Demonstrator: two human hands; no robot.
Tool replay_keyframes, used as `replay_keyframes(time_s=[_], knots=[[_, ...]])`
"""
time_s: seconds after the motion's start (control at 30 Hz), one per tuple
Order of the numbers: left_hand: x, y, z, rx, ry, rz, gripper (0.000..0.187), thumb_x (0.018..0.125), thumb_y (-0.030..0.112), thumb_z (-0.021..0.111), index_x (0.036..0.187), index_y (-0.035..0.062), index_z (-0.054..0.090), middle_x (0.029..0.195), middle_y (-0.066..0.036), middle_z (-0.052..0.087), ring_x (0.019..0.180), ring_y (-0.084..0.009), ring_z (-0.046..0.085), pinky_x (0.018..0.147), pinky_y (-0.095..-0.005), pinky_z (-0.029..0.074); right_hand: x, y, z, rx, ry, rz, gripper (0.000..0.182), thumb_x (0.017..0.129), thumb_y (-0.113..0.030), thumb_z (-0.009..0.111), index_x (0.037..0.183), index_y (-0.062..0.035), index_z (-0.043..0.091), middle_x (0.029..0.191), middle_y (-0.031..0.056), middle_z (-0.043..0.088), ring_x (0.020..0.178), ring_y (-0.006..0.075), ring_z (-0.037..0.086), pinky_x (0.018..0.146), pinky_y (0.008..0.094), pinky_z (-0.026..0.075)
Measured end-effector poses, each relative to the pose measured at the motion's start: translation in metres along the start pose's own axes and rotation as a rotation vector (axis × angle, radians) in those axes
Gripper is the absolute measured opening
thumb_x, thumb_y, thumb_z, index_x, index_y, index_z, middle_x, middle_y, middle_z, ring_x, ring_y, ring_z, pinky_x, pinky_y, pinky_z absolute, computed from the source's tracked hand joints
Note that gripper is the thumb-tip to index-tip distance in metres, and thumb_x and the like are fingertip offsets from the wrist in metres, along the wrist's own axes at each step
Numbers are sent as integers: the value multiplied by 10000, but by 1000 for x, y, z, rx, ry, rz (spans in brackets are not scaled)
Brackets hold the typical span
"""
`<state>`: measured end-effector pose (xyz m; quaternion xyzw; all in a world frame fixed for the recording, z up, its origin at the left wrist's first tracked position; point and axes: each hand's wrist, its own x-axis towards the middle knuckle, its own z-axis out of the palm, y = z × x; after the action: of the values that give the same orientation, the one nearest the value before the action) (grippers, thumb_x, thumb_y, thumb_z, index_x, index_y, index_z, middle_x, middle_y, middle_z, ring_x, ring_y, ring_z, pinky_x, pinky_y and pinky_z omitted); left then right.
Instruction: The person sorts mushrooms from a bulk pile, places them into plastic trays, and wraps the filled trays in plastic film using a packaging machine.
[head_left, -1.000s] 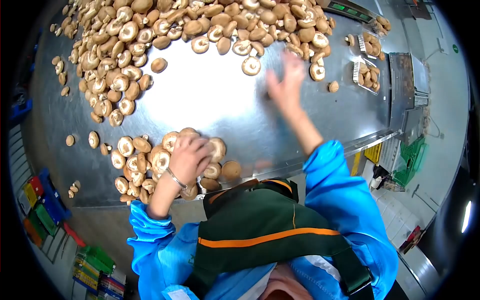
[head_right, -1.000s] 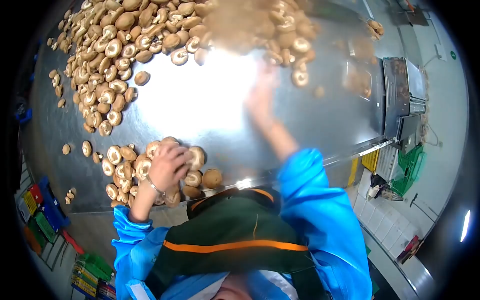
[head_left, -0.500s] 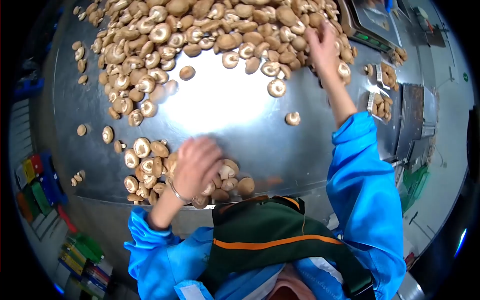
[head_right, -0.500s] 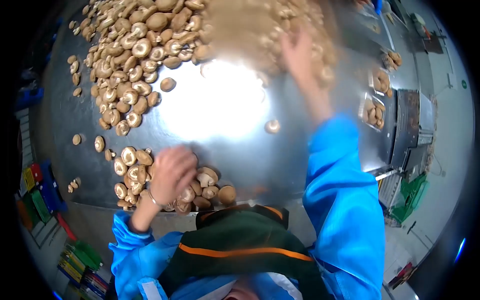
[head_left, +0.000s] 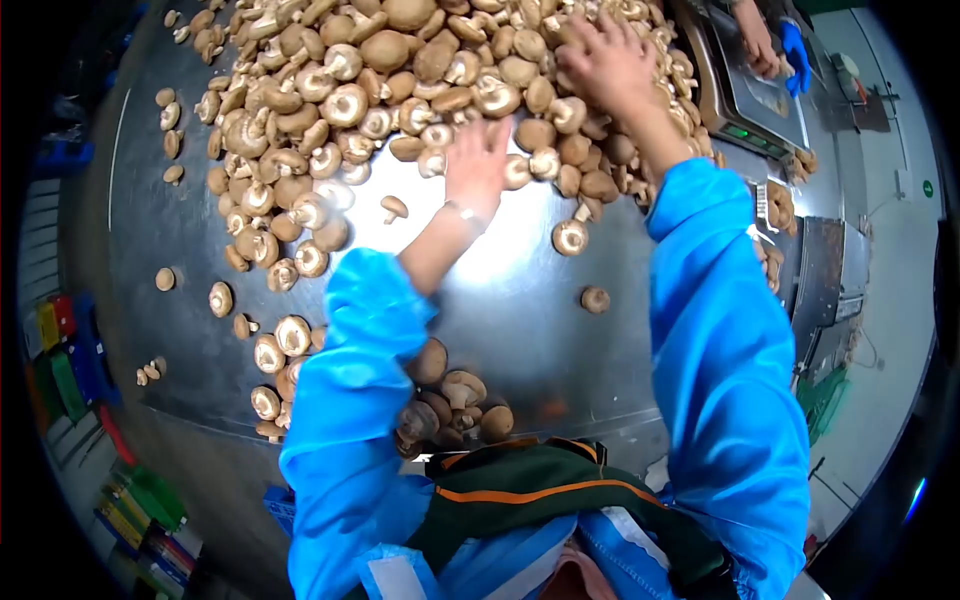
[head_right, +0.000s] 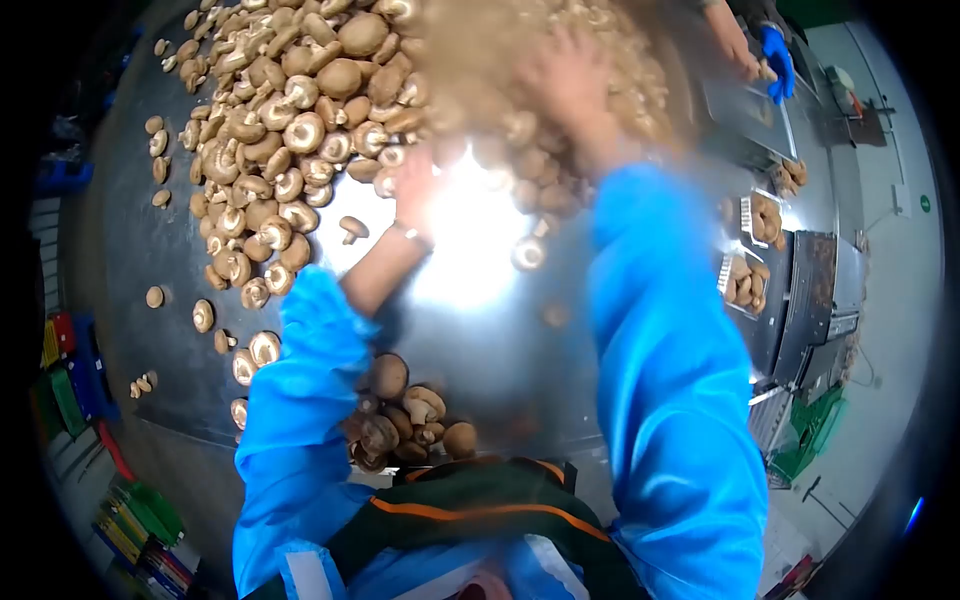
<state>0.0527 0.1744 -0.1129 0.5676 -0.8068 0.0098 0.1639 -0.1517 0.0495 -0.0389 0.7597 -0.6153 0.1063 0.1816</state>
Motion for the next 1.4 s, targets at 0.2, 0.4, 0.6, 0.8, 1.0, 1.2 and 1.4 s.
replay_keyframes(time_s=[0.2, 0.4, 0.6, 0.8, 1.0, 1.2, 1.4], knots=[[57, -40, -71, -320, 350, 16, 403, 687, 146, 597, 1089, 125, 579, 1076, -108, 551, 1039, -282, 479, 799, -448, 393, 31, 100, -36, 569, -117, 253, 339, 904, -346, 503, 1097, -79, 585, 1027, 88, 618, 959, 151, 560, 839, 308, 422], [37, -187, -85, 221, 215, -552, 746, 755, 642, 520, 1330, 182, 403, 1350, -230, 359, 1253, -422, 270, 990, -573, 223, -136, 73, -71, 325, -499, 289, 373, 828, -325, 552, 1056, -32, 595, 941, 193, 622, 888, 326, 599, 784, 409, 471], [37, -23, -47, 158, -99, -355, 686, 709, 626, 546, 1281, 269, 418, 1266, -173, 441, 1300, -443, 189, 919, -709, 191, -167, 44, -24, 328, -77, 452, 516, 811, -401, 606, 1151, -17, 556, 1034, 189, 613, 936, 297, 590, 807, 374, 461], [28, 84, -23, -223, -79, -36, 449, 768, 387, 577, 1183, 224, 526, 1424, -127, 288, 1311, -396, 214, 985, -704, 55, -204, 14, -92, 1219, 104, 925, 405, 837, -126, 634, 1170, -5, 437, 936, 57, 570, 647, 77, 505, 545, 196, 406], [-57, 39, -70, -994, 259, -101, 254, 777, 151, 595, 1014, 62, 610, 1052, -134, 572, 1008, -310, 522, 877, -405, 401, -260, -111, -150, 1315, -192, 643, 391, 779, -81, 662, 1124, -70, 479, 1100, 82, 553, 893, 138, 547, 765, 282, 469], [-151, -104, -143, -85, 49, -299, 741, 680, 273, 714, 1297, 50, 371, 1286, -256, 384, 1195, -422, 361, 985, -489, 301, -302, -192, -152, 1091, -658, -150, 535, 758, -209, 689, 1245, -116, 485, 1315, 173, 401, 1155, 329, 424, 953, 396, 376], [-148, -119, -116, 84, -245, -349, 995, 597, 377, 788, 1406, 222, 232, 1384, -201, 287, 1264, -370, 289, 986, -538, 242, -216, -137, -96, 480, -182, 179, 704, 741, -278, 667, 1347, -112, 350, 1314, 239, 328, 1186, 394, 319, 987, 482, 259]])
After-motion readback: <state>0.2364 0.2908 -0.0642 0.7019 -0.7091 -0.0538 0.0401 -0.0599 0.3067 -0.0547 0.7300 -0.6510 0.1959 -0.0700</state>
